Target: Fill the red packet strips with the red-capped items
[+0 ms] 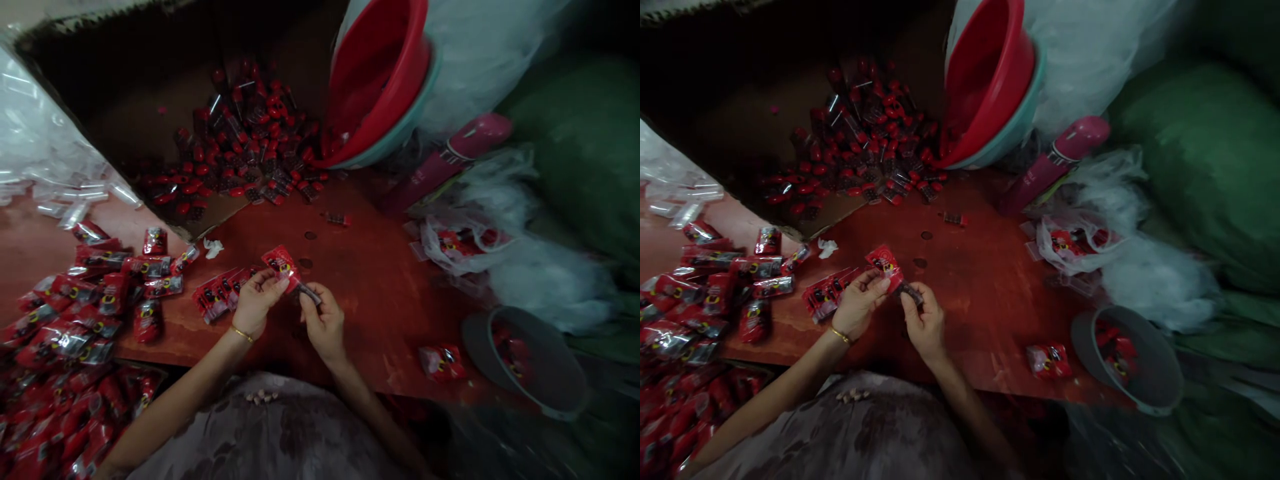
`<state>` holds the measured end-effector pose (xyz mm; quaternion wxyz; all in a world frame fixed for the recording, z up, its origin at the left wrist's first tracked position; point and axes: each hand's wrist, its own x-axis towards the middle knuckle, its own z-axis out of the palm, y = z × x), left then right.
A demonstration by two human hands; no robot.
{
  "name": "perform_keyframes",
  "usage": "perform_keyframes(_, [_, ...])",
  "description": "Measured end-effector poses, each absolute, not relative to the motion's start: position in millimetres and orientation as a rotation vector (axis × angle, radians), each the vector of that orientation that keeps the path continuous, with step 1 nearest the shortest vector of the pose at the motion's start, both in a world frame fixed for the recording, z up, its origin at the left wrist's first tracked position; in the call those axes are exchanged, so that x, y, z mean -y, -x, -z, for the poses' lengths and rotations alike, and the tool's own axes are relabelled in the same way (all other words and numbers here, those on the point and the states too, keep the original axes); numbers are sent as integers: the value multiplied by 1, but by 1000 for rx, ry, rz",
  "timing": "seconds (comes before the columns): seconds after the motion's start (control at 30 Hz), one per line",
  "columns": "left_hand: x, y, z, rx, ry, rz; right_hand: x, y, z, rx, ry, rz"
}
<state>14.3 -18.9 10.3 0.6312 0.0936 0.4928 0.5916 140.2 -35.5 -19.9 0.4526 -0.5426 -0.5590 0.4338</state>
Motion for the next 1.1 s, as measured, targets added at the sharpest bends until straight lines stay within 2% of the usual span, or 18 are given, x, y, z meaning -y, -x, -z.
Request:
perform_keyframes(0.2, [20,-18,-3,-1059,-140,-1291,34,-133,20,1353,1317,-1162])
perform_keyframes(0.4, [22,-19,-1,-1044,-247,-1332,34,-124,23,1250,1322,-1046])
perform_keyframes(0.73, [19,-17,2,-1069,-458,-1291,26,-113,21,1110,1181,-1363])
perform_keyframes(0.83, [18,-10,1,-1073,-419,-1295,26,-116,19,1193,1098,-1448])
perform_keyframes(1.1, [25,1,7,-1036,-370,-1250,10,-121,21,1414,1137,-1351])
